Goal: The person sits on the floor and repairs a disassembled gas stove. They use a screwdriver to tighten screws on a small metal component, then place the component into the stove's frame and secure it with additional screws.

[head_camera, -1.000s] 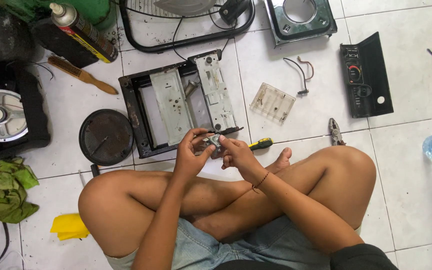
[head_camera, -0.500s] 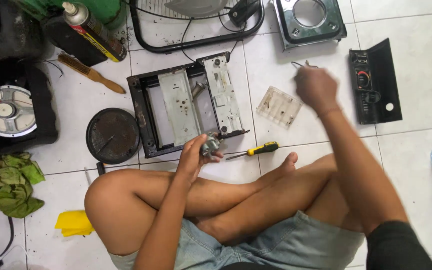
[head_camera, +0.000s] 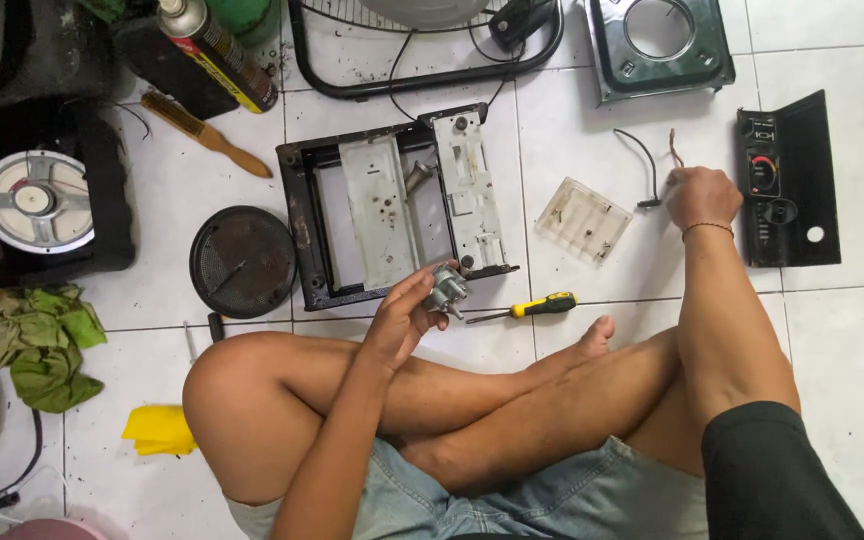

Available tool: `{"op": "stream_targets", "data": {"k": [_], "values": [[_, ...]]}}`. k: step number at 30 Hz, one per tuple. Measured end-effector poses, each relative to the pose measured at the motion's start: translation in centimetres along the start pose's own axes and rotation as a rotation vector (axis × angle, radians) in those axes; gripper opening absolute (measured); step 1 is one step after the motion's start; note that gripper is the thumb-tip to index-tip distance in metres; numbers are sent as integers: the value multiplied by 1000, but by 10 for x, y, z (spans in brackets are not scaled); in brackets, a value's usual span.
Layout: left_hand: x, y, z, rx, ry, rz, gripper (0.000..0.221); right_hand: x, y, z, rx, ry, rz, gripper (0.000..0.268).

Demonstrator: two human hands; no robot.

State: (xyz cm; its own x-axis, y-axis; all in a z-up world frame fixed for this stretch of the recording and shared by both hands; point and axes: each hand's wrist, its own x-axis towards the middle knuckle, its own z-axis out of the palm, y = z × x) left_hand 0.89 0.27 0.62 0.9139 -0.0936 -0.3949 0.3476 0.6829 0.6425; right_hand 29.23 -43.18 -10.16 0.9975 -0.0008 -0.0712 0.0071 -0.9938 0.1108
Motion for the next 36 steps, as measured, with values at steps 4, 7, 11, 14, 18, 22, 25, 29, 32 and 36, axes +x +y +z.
{"op": "stream_targets", "data": {"k": [4,7,11,14,18,22,25,29,32,36], "values": [[0,-2,-2,3,-69,24,48,-11,-4,-2,24,29,37,27],[-4,5,2,-8,-91,8,49,-13,2,0,59,49,43,36],[-7,4,-1,65,-83,16,50,-13,10,7,137,47,-1,21],[-4,-4,-8,120,-44,41,51,-5,16,20,127,101,-7,16],[-19,28,31,137,165,-86,68,9,6,-6,41,395,-140,9],[-9,14,22,158,165,-61,57,-31,-55,-126,476,457,-292,9],[-2,-1,15,122,226,-76,50,-99,-110,-184,780,396,-352,15],[-1,-9,15,119,109,30,35,-213,-184,-195,1061,90,-249,15],[8,-20,1,76,106,-8,30,-258,-219,-187,1342,56,-317,15],[6,-19,-1,14,98,-71,30,-266,-228,-170,1384,146,-405,14]]}}
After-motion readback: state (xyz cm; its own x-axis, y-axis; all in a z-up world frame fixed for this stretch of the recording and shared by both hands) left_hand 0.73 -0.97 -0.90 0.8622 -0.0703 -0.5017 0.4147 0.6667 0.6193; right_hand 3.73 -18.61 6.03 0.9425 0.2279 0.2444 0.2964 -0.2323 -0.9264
